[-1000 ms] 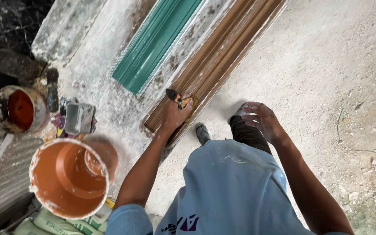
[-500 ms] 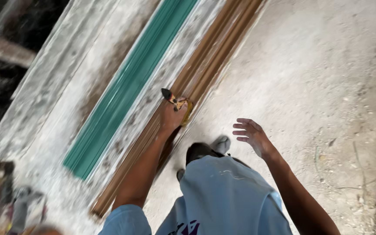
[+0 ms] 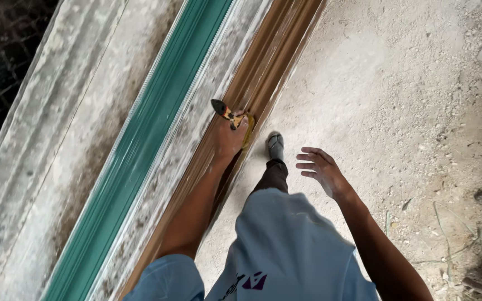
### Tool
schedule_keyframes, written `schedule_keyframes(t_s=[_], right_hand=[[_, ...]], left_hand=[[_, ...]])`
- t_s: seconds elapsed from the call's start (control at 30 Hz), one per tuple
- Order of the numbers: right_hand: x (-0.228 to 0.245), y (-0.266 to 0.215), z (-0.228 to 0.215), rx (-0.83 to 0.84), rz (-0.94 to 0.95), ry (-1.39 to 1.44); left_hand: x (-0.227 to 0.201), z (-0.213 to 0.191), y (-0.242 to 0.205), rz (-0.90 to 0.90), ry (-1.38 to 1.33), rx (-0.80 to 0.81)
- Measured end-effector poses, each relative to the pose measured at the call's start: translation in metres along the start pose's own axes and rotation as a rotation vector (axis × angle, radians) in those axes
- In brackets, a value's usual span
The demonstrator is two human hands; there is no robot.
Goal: The person mixes a reddish-brown paste in a bucket using a scraper, then uses a brush to apply the mixture onto long decorative mouldings laid on the floor. The person repeatedly dips the brush into a separate container of reddish liquid and continues coating the mouldings.
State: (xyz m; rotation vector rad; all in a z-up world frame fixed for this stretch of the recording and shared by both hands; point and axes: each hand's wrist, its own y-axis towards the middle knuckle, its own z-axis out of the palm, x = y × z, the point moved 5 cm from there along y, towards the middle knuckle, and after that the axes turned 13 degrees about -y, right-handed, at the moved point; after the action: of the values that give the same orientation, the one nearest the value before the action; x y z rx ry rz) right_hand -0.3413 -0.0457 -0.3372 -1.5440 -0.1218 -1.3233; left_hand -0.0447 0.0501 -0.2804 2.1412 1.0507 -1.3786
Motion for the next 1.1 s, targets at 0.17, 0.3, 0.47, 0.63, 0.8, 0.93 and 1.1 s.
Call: schedule_keyframes(t_s=[0.17, 0.3, 0.47, 0.63, 0.8, 0.93, 1.1], right_hand=[[0.076, 0.064, -0.057, 0.001, 0.004, -0.022], [0.12, 0.11, -0.108, -0.116, 0.082, -0.086], [0.168, 0.172, -0.161, -0.081, 0.034, 0.012], [0.218, 0.245, -0.235, -0.005, -0.064, 0.042], [0.268, 0.307, -0.328, 0.075, -0.021, 0.077], [0.315, 0.361, -0.41, 0.109, -0.023, -0.058], [0.354, 0.421, -0.473, 0.072, 0.002, -0.142]], left_hand=[[-0.044, 0.074, 0.094, 0.156, -0.044, -0.021], [-0.069, 0.132, 0.166, 0.126, -0.042, -0.015], [-0.104, 0.201, 0.253, 0.206, -0.001, -0.028], [-0.126, 0.276, 0.349, -0.016, 0.136, 0.021], [-0.164, 0.329, 0.415, 0.16, 0.129, -0.074], [-0.186, 0.371, 0.465, 0.158, 0.156, -0.05], [-0.21, 0.416, 0.521, 0.177, 0.19, -0.056]])
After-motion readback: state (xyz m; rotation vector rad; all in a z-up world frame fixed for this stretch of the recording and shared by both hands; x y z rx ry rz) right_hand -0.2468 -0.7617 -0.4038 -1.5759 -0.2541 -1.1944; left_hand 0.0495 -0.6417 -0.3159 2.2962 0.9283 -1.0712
